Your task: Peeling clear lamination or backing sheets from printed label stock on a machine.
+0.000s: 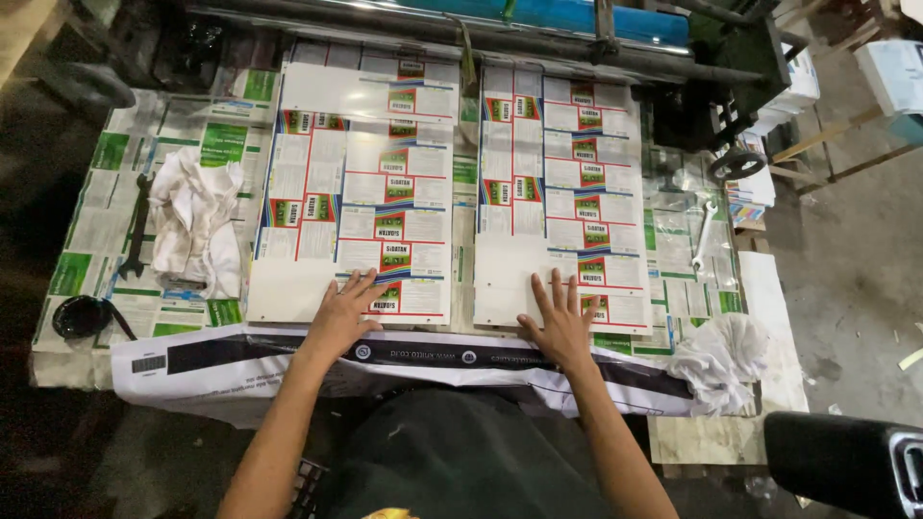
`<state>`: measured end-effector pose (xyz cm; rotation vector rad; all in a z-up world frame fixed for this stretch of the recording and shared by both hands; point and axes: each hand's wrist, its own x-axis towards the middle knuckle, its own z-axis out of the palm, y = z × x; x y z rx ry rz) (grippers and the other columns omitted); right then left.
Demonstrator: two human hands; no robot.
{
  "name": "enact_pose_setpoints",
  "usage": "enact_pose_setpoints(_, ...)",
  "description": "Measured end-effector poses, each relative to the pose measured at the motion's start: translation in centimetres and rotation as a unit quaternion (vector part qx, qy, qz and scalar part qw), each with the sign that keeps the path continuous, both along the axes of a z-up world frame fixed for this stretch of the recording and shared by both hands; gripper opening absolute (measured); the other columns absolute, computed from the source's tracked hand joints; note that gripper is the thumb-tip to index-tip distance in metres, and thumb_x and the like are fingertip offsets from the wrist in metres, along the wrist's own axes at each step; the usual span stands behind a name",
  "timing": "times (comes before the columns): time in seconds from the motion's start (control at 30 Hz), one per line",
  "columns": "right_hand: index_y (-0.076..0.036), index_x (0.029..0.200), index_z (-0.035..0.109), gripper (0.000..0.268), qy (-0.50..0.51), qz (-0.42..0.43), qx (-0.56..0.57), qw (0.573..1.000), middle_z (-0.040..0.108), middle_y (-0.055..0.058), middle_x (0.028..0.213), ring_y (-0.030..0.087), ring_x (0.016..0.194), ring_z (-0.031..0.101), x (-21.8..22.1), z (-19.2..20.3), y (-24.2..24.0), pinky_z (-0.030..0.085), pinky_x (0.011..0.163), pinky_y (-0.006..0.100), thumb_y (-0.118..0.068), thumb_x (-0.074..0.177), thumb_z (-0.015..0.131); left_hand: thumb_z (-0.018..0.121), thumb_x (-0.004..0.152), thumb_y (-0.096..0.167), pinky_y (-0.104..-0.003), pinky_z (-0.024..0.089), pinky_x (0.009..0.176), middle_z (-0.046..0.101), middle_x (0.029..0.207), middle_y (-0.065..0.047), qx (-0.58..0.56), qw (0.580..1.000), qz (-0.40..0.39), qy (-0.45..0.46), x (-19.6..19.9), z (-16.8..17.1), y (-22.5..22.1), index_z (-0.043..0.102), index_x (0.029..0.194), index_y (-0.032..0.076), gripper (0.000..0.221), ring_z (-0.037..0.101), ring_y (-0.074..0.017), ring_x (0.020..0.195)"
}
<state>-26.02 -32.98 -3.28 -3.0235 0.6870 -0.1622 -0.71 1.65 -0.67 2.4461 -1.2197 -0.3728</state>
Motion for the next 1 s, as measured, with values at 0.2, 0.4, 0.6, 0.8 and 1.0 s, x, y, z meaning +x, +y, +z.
enact_pose_setpoints(0.2, -0.037, 0.163, 0.020, 0.083, 0.026, -0.001, 0.011, 1.000, 0.010, 0.008, 0.172, 0.040, 0.156, 0.008, 2.5, -0.1, -2.5, 0.003, 0.108, 0.082, -0.074, 0.092, 0.043, 0.080, 0.080, 0.025, -0.060, 0.023, 0.120, 0.035, 0.164, -0.001, 0.009, 0.999, -0.001, 0.049, 0.7, -0.4, 0.3, 0.052, 0.147, 0.026, 0.073, 0.028, -0.0281, 0.153)
enact_pose_setpoints(0.4, -0.037, 0.163, 0.020, 0.084, 0.002, 0.003, 0.026, 1.000, 0.011, 0.010, 0.172, 0.041, 0.156, 0.007, 4.2, -0.7, -3.9, 0.001, 0.108, 0.083, -0.074, 0.091, 0.045, 0.076, 0.085, 0.024, -0.059, 0.024, 0.120, 0.038, 0.163, 0.001, -0.010, 0.995, -0.001, 0.098, 1.4, -0.7, 1.1, 0.055, 0.146, 0.024, 0.064, 0.027, -0.0260, 0.154)
enact_pose_setpoints(0.6, -0.039, 0.163, 0.018, 0.084, 0.030, -0.011, 0.037, 0.999, 0.011, 0.008, 0.173, 0.041, 0.157, 0.007, 5.6, -0.4, -4.8, 0.003, 0.108, 0.084, -0.076, 0.092, 0.042, 0.084, 0.072, 0.021, -0.050, 0.038, 0.114, 0.049, 0.155, -0.005, -0.017, 0.999, -0.010, 0.031, -0.1, 4.0, 0.9, 0.057, 0.143, 0.016, 0.076, 0.041, -0.0259, 0.145)
enact_pose_setpoints(0.8, -0.040, 0.163, 0.014, 0.085, 0.065, -0.015, 0.027, 0.997, 0.009, 0.007, 0.173, 0.039, 0.157, 0.005, 6.6, 0.3, -5.4, 0.003, 0.107, 0.084, -0.078, 0.091, 0.039, 0.086, 0.066, 0.012, -0.044, 0.045, 0.109, 0.055, 0.149, -0.009, -0.057, 0.997, -0.046, -0.018, 1.8, 0.4, 1.5, 0.062, 0.133, 0.010, 0.071, 0.051, -0.0266, 0.138)
enact_pose_setpoints(1.0, -0.039, 0.163, 0.013, 0.088, 0.063, -0.013, 0.041, 0.997, 0.007, 0.008, 0.172, 0.040, 0.157, 0.003, 8.8, 0.5, -7.1, 0.003, 0.109, 0.083, -0.080, 0.089, 0.038, 0.079, 0.076, 0.011, -0.041, 0.046, 0.108, 0.061, 0.141, -0.015, -0.095, 0.990, -0.094, 0.043, 4.0, -1.4, 1.8, 0.068, 0.125, 0.006, 0.051, 0.054, -0.0325, 0.133)
